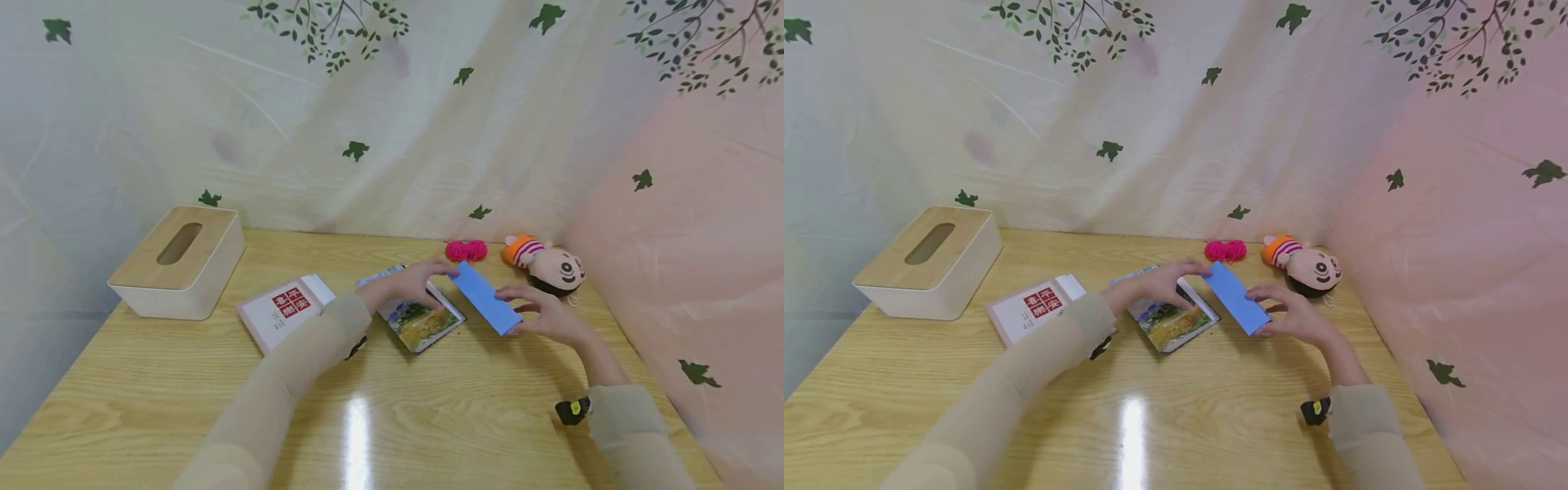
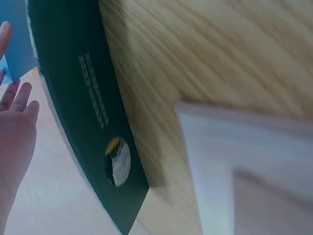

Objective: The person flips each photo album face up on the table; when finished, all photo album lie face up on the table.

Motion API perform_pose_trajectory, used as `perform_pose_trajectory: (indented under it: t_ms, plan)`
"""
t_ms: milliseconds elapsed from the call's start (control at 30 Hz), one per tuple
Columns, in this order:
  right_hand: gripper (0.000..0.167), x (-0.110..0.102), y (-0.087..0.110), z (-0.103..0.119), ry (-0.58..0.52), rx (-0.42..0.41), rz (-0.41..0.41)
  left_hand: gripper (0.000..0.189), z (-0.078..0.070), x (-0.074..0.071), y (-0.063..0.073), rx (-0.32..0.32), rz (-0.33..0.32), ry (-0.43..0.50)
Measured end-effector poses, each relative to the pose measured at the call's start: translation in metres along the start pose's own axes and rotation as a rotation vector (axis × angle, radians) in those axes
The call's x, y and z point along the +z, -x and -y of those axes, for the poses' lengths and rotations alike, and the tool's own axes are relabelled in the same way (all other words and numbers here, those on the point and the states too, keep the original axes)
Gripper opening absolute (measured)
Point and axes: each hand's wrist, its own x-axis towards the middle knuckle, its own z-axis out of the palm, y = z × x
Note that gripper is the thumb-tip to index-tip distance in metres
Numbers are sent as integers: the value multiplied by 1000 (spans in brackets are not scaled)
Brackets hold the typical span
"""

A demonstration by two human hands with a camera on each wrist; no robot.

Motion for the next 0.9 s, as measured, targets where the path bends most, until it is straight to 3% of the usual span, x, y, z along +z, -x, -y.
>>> perform_pose_trajectory:
  t_ms: [133, 367, 533, 700, 900]
  plan:
    - [63, 3, 0, -4, 47, -27, -1, 84, 2, -1, 2, -5, 57, -91]
    - [64, 6, 2, -9, 157, -21, 6, 88, 2, 1, 7, -37, 133, -130]
    - [63, 12, 2, -14, 246, -50, 1, 85, 5, 6, 9, -34, 138, -144]
    - [62, 15, 1, -17, 258, -108, -6, 85, 8, 10, 8, -41, 143, -130]
    - [63, 14, 3, -18, 277, -88, -1, 85, 7, 15, 3, -73, 161, -107]
